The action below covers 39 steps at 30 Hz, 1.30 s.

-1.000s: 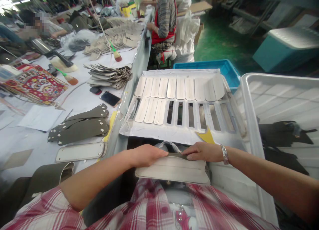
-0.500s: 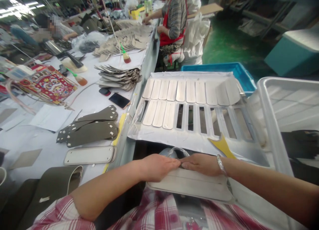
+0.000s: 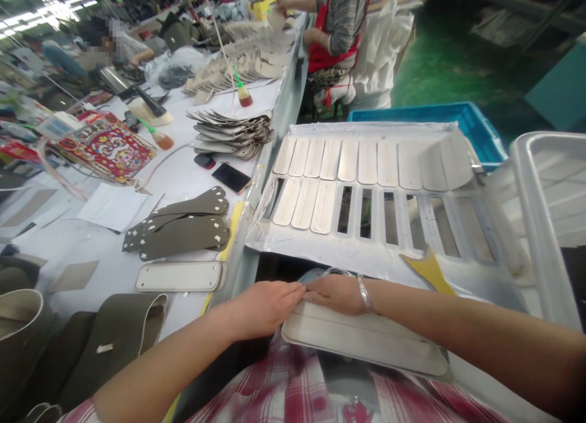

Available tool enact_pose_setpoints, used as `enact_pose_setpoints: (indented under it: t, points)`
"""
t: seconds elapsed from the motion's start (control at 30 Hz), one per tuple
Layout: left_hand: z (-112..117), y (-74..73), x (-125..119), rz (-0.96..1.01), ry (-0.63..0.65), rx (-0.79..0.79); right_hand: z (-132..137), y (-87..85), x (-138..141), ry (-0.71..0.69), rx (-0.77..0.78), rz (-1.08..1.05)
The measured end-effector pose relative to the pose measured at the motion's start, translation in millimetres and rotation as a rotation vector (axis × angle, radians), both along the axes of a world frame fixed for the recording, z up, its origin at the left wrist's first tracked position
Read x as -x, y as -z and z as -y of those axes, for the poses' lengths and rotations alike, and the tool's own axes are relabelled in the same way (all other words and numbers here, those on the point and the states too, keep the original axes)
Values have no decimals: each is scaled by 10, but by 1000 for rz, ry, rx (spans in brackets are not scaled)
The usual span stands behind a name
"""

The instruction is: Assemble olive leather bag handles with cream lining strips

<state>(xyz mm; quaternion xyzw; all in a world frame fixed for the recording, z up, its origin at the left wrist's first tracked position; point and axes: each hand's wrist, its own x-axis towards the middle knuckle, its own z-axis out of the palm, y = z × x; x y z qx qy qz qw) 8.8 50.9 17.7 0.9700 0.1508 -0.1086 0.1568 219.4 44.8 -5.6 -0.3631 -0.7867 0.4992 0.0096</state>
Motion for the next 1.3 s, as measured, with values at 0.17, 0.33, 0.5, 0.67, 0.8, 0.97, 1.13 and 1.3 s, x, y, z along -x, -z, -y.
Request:
enact_pose_setpoints:
  t: [0.17,0.33,0.5,0.67,0.8,0.97,1.13,1.3]
  points:
    - [227,-21,-53,-27,-108,-177,103,-27,-294,-9,44,-35]
    - [304,-53,-122,-39,-136,-229,414,-88,-998,57,195,5]
    - [332,-123,-235,4,-189,-257,628,-77,-1399,175,199,54]
    - [679,-172,-562,217,-189,-63,1146,-142,-1399,505,-305,-3]
    - [1052,-95,-898,406,-221,96,1842,-96,-1251,851,-765,12]
    - [1231,50,-1148,435,-256,33,2180,168,-1041,895,-969,68]
    - [1238,102,-1158,436,-284,17,2101,215,-994,884,-967,70]
    - [1252,112,-1210,470,-355,27,2093,153,-924,924,-937,131]
